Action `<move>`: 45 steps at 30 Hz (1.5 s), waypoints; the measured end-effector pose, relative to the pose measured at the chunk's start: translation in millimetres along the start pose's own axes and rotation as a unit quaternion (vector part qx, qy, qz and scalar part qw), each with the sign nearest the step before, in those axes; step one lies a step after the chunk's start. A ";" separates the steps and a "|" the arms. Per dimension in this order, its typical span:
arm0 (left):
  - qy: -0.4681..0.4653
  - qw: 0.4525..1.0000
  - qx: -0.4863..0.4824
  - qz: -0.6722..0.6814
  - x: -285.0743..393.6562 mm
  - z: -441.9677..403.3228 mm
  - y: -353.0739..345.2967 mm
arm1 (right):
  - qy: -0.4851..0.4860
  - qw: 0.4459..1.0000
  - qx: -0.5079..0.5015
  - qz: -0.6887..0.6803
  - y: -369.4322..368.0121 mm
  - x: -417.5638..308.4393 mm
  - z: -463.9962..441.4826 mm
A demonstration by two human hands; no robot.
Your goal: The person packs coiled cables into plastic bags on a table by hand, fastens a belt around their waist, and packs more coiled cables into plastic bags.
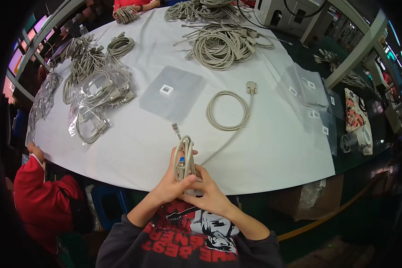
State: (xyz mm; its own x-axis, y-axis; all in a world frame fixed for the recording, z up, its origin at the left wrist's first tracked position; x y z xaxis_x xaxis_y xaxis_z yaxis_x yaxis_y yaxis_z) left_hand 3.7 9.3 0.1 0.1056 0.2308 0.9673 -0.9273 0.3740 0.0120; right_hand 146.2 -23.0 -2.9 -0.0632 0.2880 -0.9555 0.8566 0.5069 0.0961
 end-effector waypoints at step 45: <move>-0.217 0.907 0.269 -0.240 -5.4 -171.0 177.2 | 0.103 0.777 -0.078 -0.616 28.0 -20.3 11.8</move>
State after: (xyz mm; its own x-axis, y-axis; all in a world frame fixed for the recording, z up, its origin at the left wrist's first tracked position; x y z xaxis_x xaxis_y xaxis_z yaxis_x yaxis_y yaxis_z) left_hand -99.8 228.0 -46.4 0.5000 -0.2618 0.8255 -0.8655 -0.1824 0.4665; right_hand 177.5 -24.2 15.9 -0.8800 -0.3783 -0.2873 0.0105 0.5892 -0.8079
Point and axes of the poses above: each hand's wrist, its own z-axis away from the middle knuckle, its own y-axis out of the back of the hand, x = y × z, the point moved 1 cm from there along -z, towards the middle knuckle, and after that the axes turned 15 degrees about y, right-handed, at the moved point
